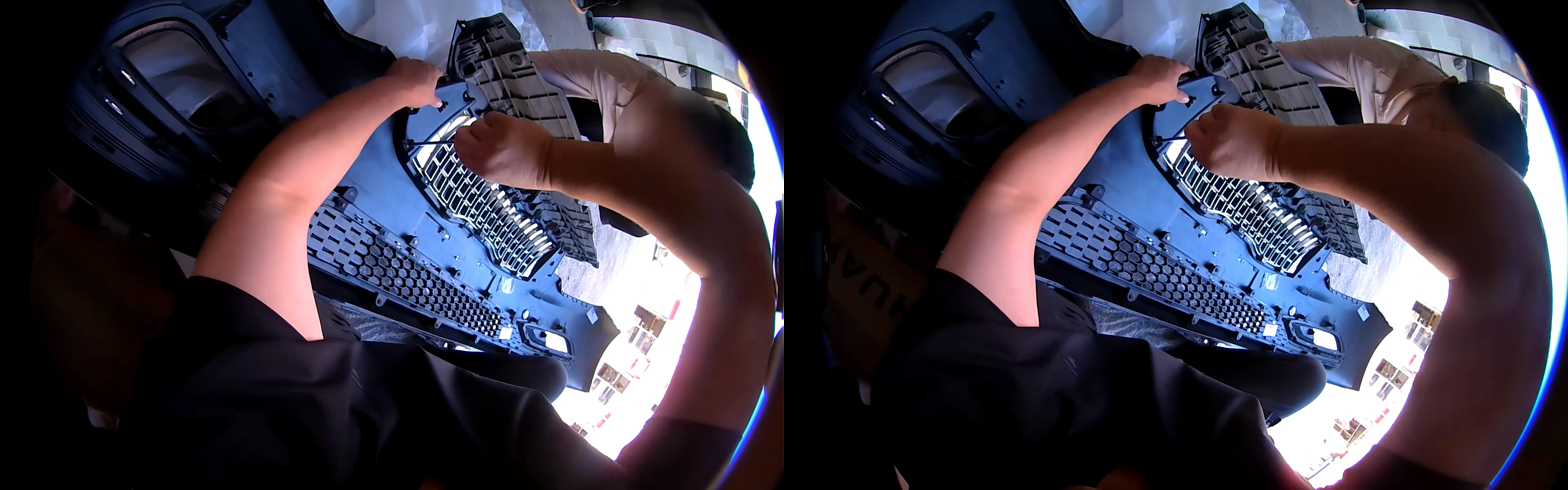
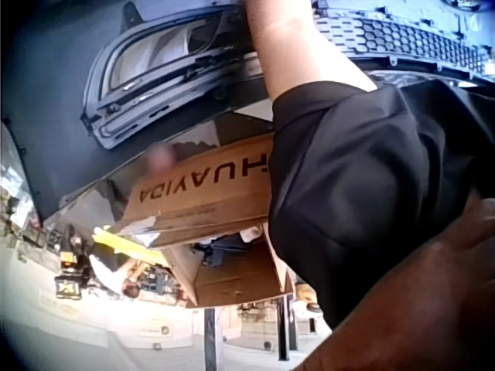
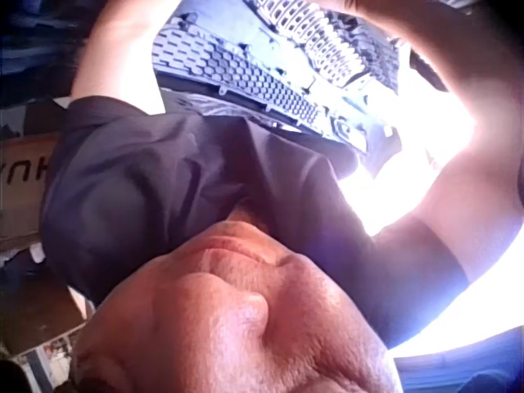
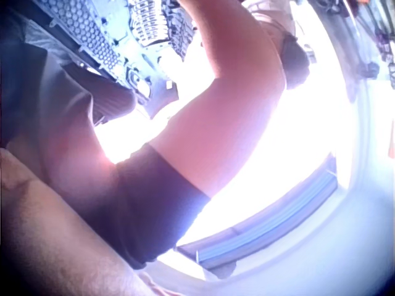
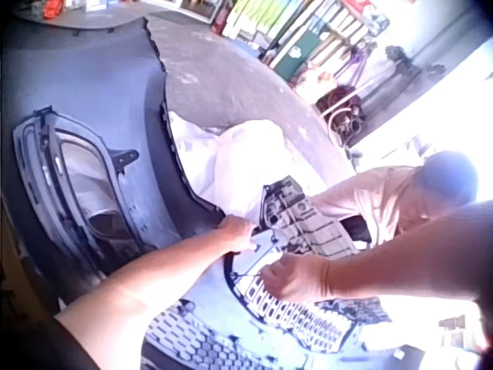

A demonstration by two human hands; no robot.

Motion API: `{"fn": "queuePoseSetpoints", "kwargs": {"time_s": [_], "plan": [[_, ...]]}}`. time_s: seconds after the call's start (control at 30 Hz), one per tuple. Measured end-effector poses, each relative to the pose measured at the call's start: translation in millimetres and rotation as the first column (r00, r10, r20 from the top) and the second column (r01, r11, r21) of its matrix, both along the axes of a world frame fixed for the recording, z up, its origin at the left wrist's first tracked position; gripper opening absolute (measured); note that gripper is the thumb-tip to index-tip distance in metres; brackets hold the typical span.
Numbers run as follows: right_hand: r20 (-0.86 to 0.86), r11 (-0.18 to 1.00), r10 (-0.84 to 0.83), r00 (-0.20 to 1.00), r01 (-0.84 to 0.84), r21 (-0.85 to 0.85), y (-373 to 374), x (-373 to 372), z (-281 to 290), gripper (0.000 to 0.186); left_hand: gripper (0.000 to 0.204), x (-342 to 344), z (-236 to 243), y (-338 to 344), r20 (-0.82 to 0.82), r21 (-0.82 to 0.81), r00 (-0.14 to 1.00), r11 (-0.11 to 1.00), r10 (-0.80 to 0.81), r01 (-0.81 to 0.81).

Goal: The person uses a screwdriver to detach plastic components and clips from the inner side of a car bumper while another person assists by holding the parts.

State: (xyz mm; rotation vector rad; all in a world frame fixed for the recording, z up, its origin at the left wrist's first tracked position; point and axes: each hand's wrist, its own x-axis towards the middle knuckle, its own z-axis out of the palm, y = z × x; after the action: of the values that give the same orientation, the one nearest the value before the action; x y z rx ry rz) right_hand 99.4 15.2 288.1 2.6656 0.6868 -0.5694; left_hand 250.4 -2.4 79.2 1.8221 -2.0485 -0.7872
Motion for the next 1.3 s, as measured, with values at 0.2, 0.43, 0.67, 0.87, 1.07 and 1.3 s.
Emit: {"fn": "queuePoseSetpoints", "kwargs": {"time_s": [0.2, 0.43, 0.67, 0.87, 1.07, 1.3], "plan": [[-0.003, 0.998, 0.005, 1.0, -0.005, -0.056, 0, 0, 4, 0.012, 0.07, -4, -2, -5, 0.008, -0.035, 1.0, 0.999, -0.003, 0.004], [-0.12, 0.971, -0.237, 0.964, 0.232, -0.056, 3, 3, 1, 0.012, 0.068, -1, -5, 0, -0.043, -0.066, 0.999, 0.998, 0.008, -0.011], [-0.308, 0.801, -0.595, 0.742, 0.577, -0.159, 24, 13, 14, 0.021, 0.068, -5, -6, 4, -0.036, -0.076, 0.999, 0.997, 0.014, -0.017], [-0.273, 0.398, -0.897, 0.348, 0.905, -0.152, 27, 27, 8, 0.018, 0.071, -2, -4, -2, -0.021, -0.044, 1.0, 0.999, 0.02, -0.021], [-0.294, 0.144, -0.953, 0.074, 0.964, -0.223, 17, 35, -6, 0.03, 0.069, -1, -7, -1, -0.046, -0.067, 0.999, 0.997, 0.025, -0.028], [-0.389, -0.387, -0.796, -0.463, 0.884, -0.262, 9, 51, -7, 0.027, 0.068, 1, -2, 0, -0.076, -0.051, 0.997, 0.999, -0.007, 0.004]]}}
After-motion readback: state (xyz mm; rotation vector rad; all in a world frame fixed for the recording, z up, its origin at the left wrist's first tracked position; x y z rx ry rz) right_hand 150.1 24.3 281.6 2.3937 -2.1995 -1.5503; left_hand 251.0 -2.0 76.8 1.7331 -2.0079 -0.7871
